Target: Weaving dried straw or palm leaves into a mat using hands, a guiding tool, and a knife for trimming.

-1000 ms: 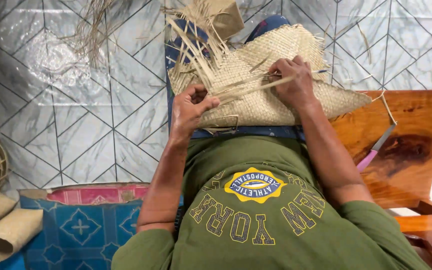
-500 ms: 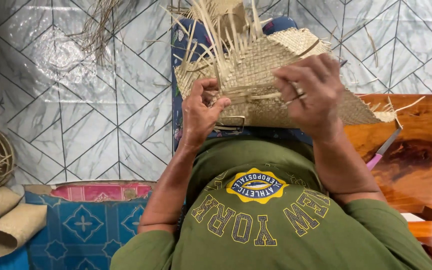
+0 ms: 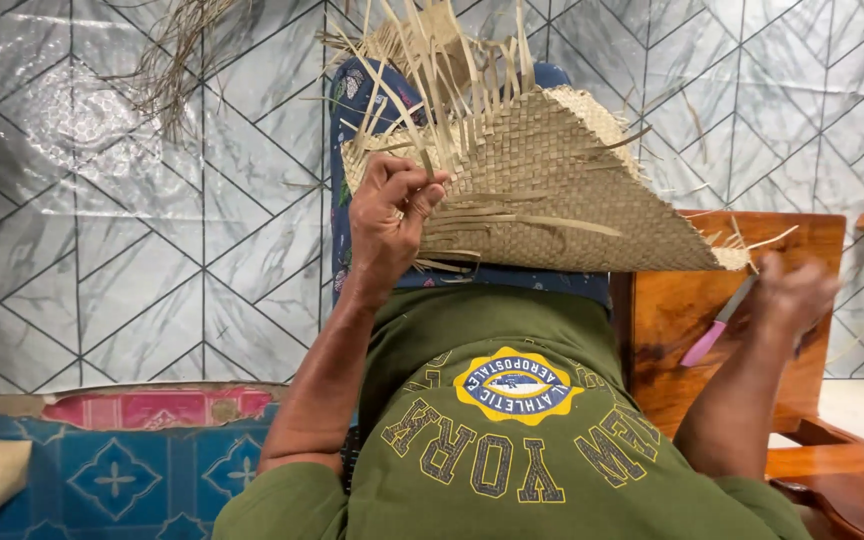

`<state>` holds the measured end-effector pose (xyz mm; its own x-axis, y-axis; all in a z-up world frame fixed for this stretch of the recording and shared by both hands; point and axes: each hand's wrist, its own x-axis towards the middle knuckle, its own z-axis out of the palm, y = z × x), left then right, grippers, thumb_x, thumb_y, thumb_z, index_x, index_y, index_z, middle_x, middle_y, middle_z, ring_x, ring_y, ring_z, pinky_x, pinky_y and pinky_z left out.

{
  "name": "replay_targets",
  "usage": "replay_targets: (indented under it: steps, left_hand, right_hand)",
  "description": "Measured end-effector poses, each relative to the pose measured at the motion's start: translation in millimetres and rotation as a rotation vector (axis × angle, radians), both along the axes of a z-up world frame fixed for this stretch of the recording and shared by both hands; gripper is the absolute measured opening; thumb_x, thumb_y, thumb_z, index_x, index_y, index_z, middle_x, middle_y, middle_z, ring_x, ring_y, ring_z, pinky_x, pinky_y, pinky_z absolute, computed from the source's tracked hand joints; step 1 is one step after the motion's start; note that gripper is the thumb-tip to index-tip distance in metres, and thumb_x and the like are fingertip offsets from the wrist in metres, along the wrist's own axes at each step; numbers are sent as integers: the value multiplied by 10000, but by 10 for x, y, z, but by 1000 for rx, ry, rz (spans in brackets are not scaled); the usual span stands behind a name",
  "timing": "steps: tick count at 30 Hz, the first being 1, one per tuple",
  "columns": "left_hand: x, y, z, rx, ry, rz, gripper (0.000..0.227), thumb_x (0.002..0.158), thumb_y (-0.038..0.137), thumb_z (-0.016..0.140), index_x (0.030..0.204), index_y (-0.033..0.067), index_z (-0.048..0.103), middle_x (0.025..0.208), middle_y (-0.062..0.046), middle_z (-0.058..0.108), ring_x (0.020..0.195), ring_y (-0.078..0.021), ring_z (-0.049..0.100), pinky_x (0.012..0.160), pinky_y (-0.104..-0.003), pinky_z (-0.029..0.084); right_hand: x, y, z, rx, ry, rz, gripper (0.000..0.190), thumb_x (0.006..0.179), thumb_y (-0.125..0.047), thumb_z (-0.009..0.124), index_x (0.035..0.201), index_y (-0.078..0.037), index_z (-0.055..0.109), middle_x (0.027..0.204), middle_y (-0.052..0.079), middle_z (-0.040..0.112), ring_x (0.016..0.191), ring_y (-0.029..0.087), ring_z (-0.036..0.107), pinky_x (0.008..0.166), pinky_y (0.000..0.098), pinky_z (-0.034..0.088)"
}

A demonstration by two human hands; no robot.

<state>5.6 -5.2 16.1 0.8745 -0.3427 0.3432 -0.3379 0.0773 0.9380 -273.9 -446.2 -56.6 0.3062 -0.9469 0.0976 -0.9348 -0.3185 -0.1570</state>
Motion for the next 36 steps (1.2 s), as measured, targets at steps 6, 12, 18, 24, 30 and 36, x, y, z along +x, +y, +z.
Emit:
replay_targets:
  steps: [6, 12, 18, 24, 30, 36]
  left_hand:
    - [124, -46, -17, 92, 255, -83, 66, 843, 23, 634, 887, 4, 679, 909, -63, 686, 523, -62, 416, 432, -185, 339]
    - [244, -64, 23, -45, 592, -243, 282, 887, 139, 489, 1001, 1, 707, 759, -33, 593, 636, -90, 444, 573, -198, 347]
    - [172, -81, 61, 57, 493, -172, 259, 811, 3, 534, 986, 55, 717, 899, -13, 654, 669, -78, 524, 593, -178, 422]
    - [71, -96, 114, 64, 457, -139, 246, 816, 19, 536, 983, 44, 715, 892, 4, 631, 705, -83, 529, 624, -191, 421]
    - [101, -56, 143, 31, 485, -185, 233, 812, 48, 560, 990, 54, 711, 881, -32, 674, 738, -103, 574, 689, -210, 478]
    - [19, -154, -204, -111, 246, -151, 184, 773, 35, 727, 953, 73, 731, 839, -72, 611, 729, -102, 564, 674, -213, 488]
  right_hand:
    - [-498, 210, -675, 460, 395, -247, 811, 885, -600, 639, 923, 209, 665, 997, 328, 600, 852, 369, 583, 709, 474, 509]
    - [-740, 18, -944, 526, -265, -281, 218, 765, -117, 759, 893, 34, 668, 754, 129, 671, 569, 199, 620, 512, 306, 505]
    - [-260, 370, -203, 511, -717, -352, 106, 973, -91, 496, 1079, -93, 503, 786, -29, 615, 567, 32, 604, 542, 144, 580]
    - [511, 729, 1156, 157, -891, 183, 331, 1057, -328, 462, 1246, -129, 647, 691, -64, 630, 448, 11, 467, 389, 182, 367]
    - [1186, 1692, 1838, 462, -756, 824, 234, 1026, 8, 552, 1241, -55, 619, 822, 23, 635, 518, 21, 391, 542, 129, 312]
    - [1984, 2276, 1500, 840, -412, 1460, 539, 856, -40, 582, 1379, -4, 454, 617, 168, 605, 442, 184, 489, 431, 287, 417]
